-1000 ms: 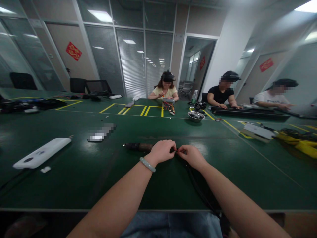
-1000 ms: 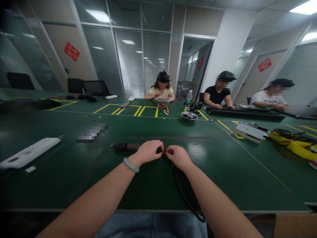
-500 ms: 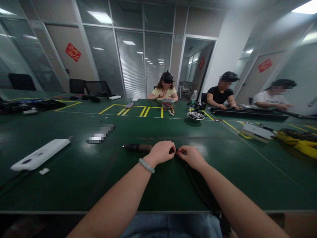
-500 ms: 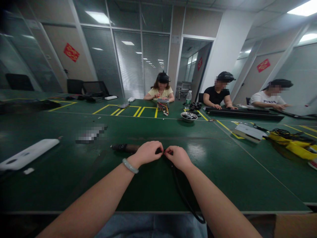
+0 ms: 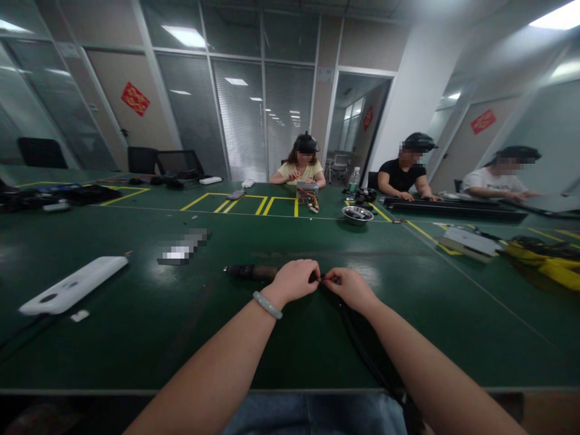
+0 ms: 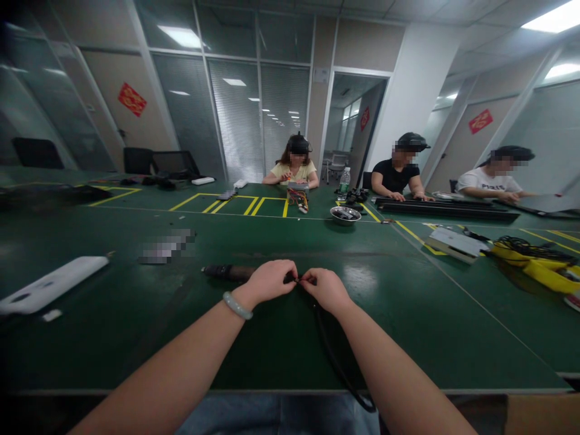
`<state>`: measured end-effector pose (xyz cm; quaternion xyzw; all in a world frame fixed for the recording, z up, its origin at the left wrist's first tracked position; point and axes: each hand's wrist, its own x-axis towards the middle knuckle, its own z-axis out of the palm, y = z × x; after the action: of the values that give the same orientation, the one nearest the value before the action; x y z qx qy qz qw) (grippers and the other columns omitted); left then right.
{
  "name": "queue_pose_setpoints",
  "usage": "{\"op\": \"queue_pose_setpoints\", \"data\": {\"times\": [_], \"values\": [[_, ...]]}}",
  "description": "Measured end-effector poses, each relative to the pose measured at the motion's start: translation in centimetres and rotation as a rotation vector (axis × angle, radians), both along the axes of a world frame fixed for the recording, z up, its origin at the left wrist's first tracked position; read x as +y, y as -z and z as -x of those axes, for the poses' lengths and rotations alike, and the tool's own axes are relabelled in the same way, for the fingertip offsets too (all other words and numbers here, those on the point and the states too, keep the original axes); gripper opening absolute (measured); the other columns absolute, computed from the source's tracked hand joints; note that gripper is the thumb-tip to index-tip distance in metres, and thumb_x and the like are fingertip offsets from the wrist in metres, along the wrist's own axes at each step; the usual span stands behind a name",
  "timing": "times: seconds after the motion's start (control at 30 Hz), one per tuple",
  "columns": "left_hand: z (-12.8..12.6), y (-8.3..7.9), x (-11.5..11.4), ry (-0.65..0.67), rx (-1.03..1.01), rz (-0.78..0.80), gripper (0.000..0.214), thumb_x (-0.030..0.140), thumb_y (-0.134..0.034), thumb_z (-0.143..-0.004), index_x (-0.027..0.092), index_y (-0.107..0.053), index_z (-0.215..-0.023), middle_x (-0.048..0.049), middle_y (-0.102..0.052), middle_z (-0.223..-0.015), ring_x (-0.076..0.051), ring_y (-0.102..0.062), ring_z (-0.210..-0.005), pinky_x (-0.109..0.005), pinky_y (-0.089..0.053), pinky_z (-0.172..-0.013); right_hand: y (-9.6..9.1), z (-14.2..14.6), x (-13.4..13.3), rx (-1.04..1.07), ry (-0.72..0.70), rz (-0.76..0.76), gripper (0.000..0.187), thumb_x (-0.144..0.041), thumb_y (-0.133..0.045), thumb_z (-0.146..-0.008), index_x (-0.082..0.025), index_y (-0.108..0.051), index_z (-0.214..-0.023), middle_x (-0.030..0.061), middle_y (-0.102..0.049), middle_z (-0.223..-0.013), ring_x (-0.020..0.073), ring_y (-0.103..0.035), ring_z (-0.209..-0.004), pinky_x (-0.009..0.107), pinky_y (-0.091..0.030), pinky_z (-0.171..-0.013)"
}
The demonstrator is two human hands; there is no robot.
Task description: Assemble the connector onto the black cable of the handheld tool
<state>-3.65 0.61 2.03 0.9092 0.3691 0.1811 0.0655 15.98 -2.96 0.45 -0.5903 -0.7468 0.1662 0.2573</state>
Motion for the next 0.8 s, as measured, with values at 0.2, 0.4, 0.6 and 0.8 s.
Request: {"op": "queue_pose_setpoints", "data": {"times": [0.2, 0.4, 0.6, 0.8], "values": [[0.01, -0.30, -0.20, 0.006, 0.013, 0.008, 0.012, 0.027, -0.061, -0.082, 0.024, -0.061, -0.093, -0.0008, -0.065, -0.099, -0.019, -0.060, -0.096, -0.030, -0.044, -0.082, -0.22, 0.03, 0.02, -0.003, -0.011, 0.011, 0.016, -0.032, -0.060, -0.083, -0.024, -0.073, -0.087, 0.0005, -0.072, -0.084, 0.0155, -0.062, -0.074, 0.025, -0.040, -0.063], [0.03, -0.34, -0.16, 0.009, 0.017, 0.010, 0.013, 0.027, -0.062, -0.082, 0.025, -0.061, -0.095, -0.0001, -0.065, -0.100, -0.019, -0.060, -0.097, -0.030, -0.045, -0.083, -0.47, 0.09, -0.16, -0.007, -0.011, 0.015, 0.016, -0.032, -0.059, -0.083, -0.024, -0.073, -0.087, 0.0004, -0.072, -0.084, 0.0161, -0.063, -0.074, 0.026, -0.041, -0.064], [-0.01, -0.14, -0.13, -0.004, 0.004, 0.002, 0.016, 0.033, -0.062, -0.083, 0.025, -0.060, -0.097, -0.0005, -0.065, -0.101, -0.019, -0.060, -0.095, -0.031, -0.046, -0.082, -0.16, 0.04, -0.04, 0.024, -0.017, 0.018, 0.016, -0.031, -0.059, -0.083, -0.023, -0.072, -0.087, 0.0009, -0.072, -0.084, 0.0159, -0.063, -0.074, 0.025, -0.041, -0.064], [-0.10, 0.09, 0.04, 0.006, 0.000, -0.009, 0.011, 0.027, -0.063, -0.081, 0.025, -0.061, -0.091, 0.0003, -0.066, -0.097, -0.020, -0.060, -0.095, -0.031, -0.045, -0.083, -0.21, 0.01, -0.05, 0.007, -0.020, 0.008, 0.016, -0.031, -0.059, -0.083, -0.024, -0.073, -0.086, -0.0001, -0.072, -0.082, 0.0156, -0.062, -0.072, 0.025, -0.040, -0.063]]}}
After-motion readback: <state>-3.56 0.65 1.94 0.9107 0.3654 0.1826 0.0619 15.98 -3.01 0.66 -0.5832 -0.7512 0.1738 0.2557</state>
